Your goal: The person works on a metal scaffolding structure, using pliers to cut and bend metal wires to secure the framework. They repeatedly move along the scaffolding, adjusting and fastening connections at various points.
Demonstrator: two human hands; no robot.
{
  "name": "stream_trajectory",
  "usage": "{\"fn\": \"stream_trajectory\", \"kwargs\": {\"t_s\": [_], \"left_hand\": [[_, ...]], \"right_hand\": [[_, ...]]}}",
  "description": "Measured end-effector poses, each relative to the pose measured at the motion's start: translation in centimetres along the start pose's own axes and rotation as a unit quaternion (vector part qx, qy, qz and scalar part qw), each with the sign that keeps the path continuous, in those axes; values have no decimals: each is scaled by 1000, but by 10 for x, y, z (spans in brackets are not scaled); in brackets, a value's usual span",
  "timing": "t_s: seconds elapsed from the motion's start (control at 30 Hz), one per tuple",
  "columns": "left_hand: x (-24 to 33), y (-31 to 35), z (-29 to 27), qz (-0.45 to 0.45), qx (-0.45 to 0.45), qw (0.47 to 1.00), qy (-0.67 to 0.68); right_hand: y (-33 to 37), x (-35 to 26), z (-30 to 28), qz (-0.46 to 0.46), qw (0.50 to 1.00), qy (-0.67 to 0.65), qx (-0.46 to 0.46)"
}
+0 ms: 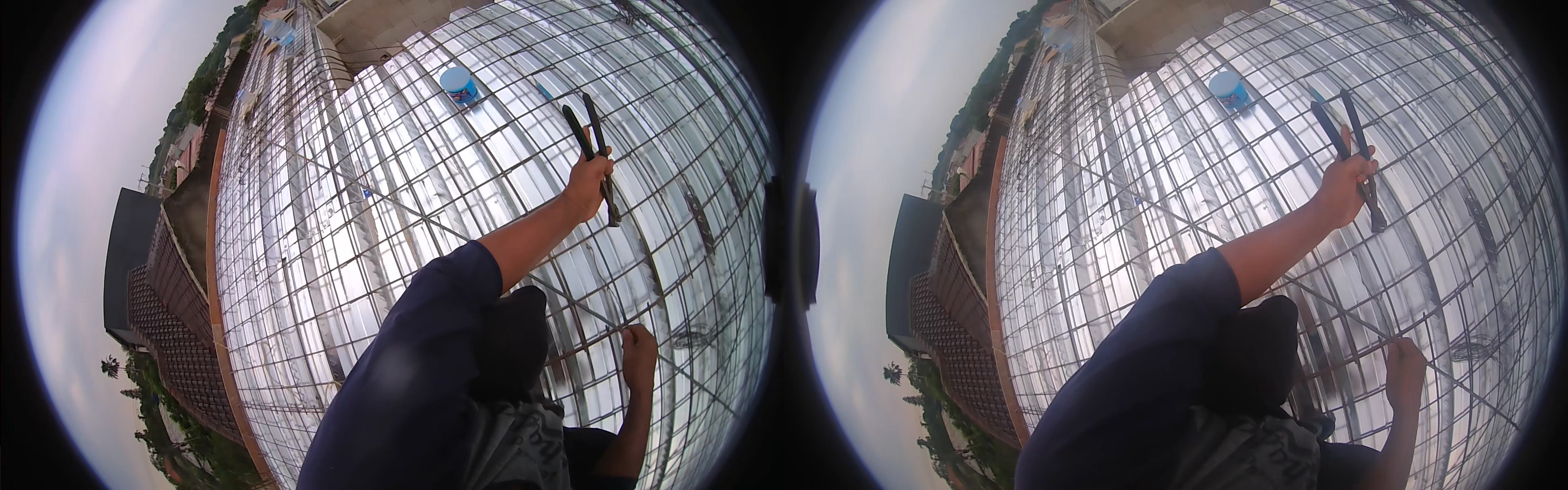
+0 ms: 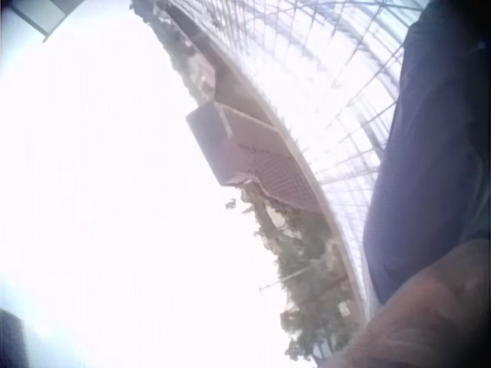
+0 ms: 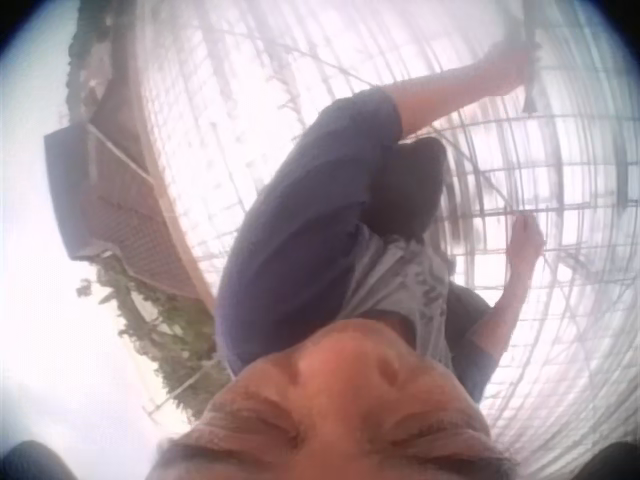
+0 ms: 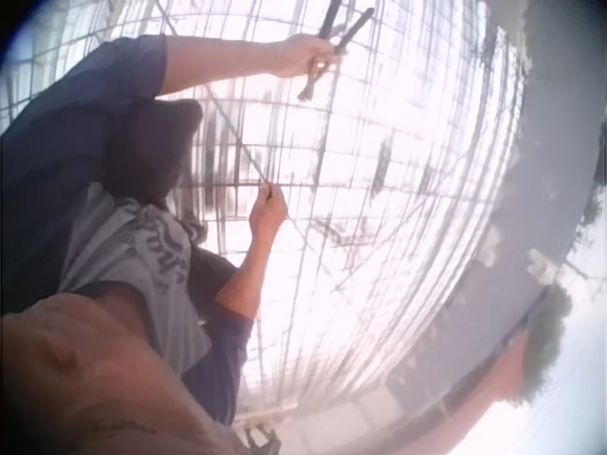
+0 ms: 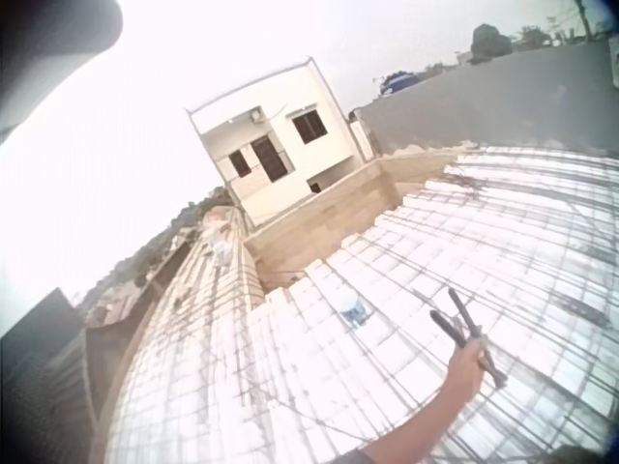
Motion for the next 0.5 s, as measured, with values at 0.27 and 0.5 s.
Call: {"fn": "stream_trajectory", "kwargs": {"t_s": [0.27,0.5], "left_hand": [[66,-2,17,-2,11,995,-101],[24,24,-19,-91,-42,967,-232]], "right_hand": [[-18,58,-69,44,982,-118,140],[-14,17,-67,2,983,-123,135]]}}
Point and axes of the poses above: each hand's wrist, its own y-axis away from the middle knuckle, its own z-axis out of the palm, x = y × z, the point moved 4 cm from there along -y, towards the middle knuckle, and after that the axes turned 4 degrees about z, right-handed, at the moved point
